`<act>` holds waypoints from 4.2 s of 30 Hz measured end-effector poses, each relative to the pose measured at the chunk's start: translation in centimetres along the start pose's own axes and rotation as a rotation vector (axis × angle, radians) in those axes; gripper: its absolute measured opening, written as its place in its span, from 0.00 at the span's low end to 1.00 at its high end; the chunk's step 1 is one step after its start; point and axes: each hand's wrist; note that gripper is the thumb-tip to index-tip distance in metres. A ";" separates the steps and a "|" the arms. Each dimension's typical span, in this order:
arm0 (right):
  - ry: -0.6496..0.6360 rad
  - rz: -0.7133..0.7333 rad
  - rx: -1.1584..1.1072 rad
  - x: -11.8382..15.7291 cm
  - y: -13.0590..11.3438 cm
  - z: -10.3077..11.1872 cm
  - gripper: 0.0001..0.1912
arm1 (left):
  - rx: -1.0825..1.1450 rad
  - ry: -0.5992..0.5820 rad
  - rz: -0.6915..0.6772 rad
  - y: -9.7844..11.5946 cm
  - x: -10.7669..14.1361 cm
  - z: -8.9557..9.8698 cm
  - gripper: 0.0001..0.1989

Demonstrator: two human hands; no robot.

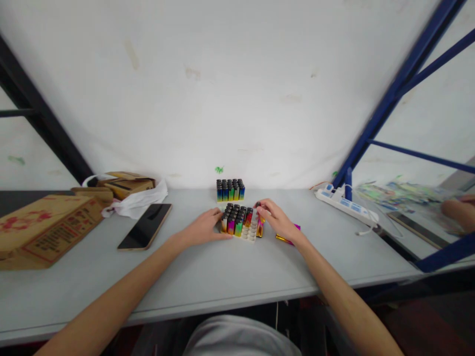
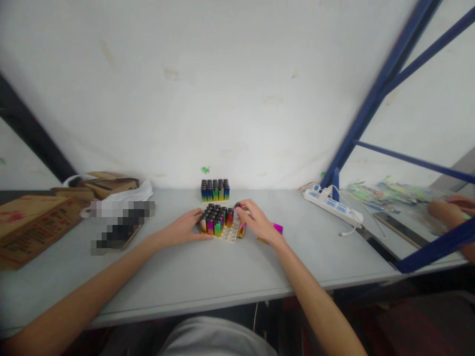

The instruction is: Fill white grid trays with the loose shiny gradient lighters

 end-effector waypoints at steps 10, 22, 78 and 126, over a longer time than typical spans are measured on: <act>-0.068 -0.004 0.284 0.4 -0.5 -1.0 0.16 | 0.008 0.011 0.018 -0.1 0.1 -0.1 0.34; -0.208 -0.017 0.492 0.2 -0.6 2.4 0.20 | -0.031 -0.013 0.011 -0.1 0.1 -0.1 0.35; 0.254 -0.189 0.159 0.1 0.2 -3.3 0.22 | 0.018 0.011 0.013 0.3 0.1 0.1 0.32; -0.030 -0.190 0.743 1.0 0.3 1.4 0.21 | -0.043 -0.022 0.014 0.2 0.0 0.0 0.34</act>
Point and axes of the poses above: each hand's wrist, its own x-axis away from the middle knuckle, its own z-axis out of the back of the hand, y = z × x, and after that the axes turned 5 degrees about x, right-handed
